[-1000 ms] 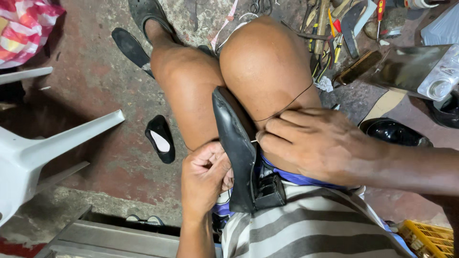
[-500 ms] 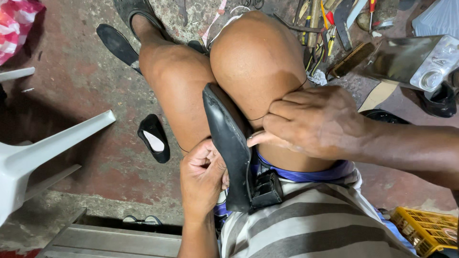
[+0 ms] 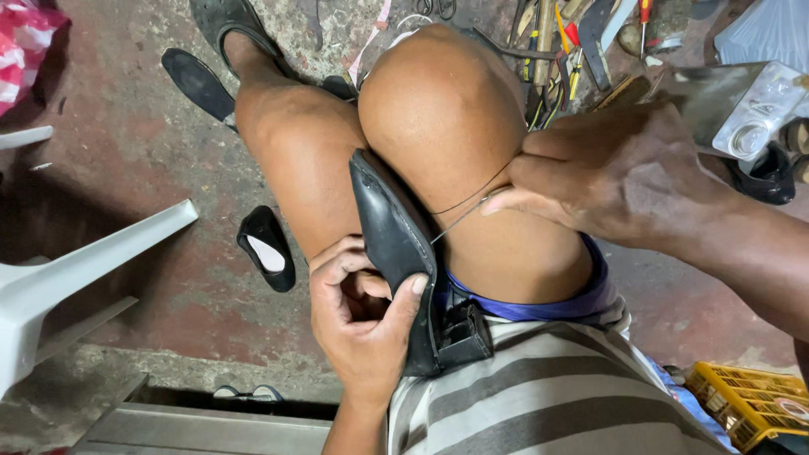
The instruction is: The person sits on the floor and sews a black high-heeled shoe using a needle and thread. They repeatedly push the needle through the shoe's sole and pull the thread to stitch the material.
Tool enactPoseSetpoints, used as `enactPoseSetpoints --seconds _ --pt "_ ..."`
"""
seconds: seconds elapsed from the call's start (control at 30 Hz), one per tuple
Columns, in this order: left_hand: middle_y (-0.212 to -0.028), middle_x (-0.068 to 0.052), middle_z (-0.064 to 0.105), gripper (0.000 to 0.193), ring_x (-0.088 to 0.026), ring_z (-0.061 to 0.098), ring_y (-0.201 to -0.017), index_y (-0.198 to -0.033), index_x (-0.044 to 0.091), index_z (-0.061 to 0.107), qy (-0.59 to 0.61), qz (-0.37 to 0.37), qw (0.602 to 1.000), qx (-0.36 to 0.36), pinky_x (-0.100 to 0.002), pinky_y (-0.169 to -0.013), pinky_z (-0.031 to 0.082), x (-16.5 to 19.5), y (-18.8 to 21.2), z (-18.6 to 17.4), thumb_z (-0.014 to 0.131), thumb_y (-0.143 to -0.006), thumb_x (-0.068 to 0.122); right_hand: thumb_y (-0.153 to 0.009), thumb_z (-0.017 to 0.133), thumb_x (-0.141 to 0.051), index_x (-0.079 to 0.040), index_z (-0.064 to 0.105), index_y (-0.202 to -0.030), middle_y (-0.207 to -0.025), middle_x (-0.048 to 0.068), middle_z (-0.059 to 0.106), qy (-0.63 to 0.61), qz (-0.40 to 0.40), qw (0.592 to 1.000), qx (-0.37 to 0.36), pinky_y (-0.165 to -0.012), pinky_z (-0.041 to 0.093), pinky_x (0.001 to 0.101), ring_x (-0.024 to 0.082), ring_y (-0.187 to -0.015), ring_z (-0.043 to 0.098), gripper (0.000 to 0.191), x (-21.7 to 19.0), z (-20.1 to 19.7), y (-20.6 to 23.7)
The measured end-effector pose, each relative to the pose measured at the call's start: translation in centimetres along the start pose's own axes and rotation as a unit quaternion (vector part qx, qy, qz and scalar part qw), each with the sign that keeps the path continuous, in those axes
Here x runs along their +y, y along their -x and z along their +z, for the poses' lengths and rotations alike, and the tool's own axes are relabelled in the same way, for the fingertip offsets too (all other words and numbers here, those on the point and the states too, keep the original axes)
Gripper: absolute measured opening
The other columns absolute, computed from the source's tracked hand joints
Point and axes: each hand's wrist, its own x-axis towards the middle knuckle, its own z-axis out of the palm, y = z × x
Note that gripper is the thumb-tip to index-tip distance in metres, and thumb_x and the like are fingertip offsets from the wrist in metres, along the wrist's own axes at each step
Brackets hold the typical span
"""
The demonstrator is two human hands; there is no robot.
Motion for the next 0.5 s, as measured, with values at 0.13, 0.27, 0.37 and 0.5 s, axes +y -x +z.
enactPoseSetpoints --seconds 0.13,0.27,0.37,0.5 --pt "-0.12 -0.011 0.053 0.065 -0.009 0.054 -0.078 -0.121 0.002 0.056 -0.202 0.09 0.975 0.027 -0.022 -0.067 0.047 2.3 0.0 -0.2 0.095 -0.07 0.007 -0.08 0.079 -0.051 -0.015 0.068 -0.075 -0.064 0.0 0.053 -0.074 -0.015 0.996 0.042 -0.047 0.045 0.0372 0.019 -0.054 0.056 0.038 -0.7 0.1 1.3" --pt "-0.112 -0.009 0.053 0.056 -0.018 0.058 -0.087 -0.118 0.008 0.066 -0.374 0.225 0.9 -0.008 -0.029 -0.074 0.051 5.4 0.2 0.2 0.098 -0.073 0.02 -0.083 0.078 -0.05 -0.011 0.062 -0.071 -0.068 0.001 0.054 -0.128 -0.021 0.989 0.064 -0.05 0.047 0.0375 0.019 -0.06 0.06 0.044 -1.5 0.1 2.1" --pt "-0.103 -0.007 0.059 0.038 -0.019 0.061 -0.079 -0.111 0.01 0.075 -0.414 0.27 0.866 -0.069 -0.031 -0.065 0.051 6.3 -0.2 1.6 0.095 -0.08 0.021 -0.082 0.076 -0.053 -0.012 0.063 -0.072 -0.067 0.001 0.054 -0.133 -0.016 0.989 0.054 -0.049 0.048 0.0373 0.019 -0.061 0.062 0.044 -1.8 0.0 2.2" --pt "-0.104 -0.009 0.066 0.023 -0.025 0.065 -0.083 -0.106 0.007 0.074 -0.444 0.327 0.825 -0.122 -0.034 -0.063 0.049 5.8 -1.7 3.0 0.088 -0.088 0.011 -0.081 0.075 -0.053 -0.012 0.065 -0.07 -0.068 0.001 0.056 -0.135 -0.004 0.991 0.02 -0.049 0.049 0.0387 0.02 -0.063 0.065 0.043 -1.8 -0.9 1.8"
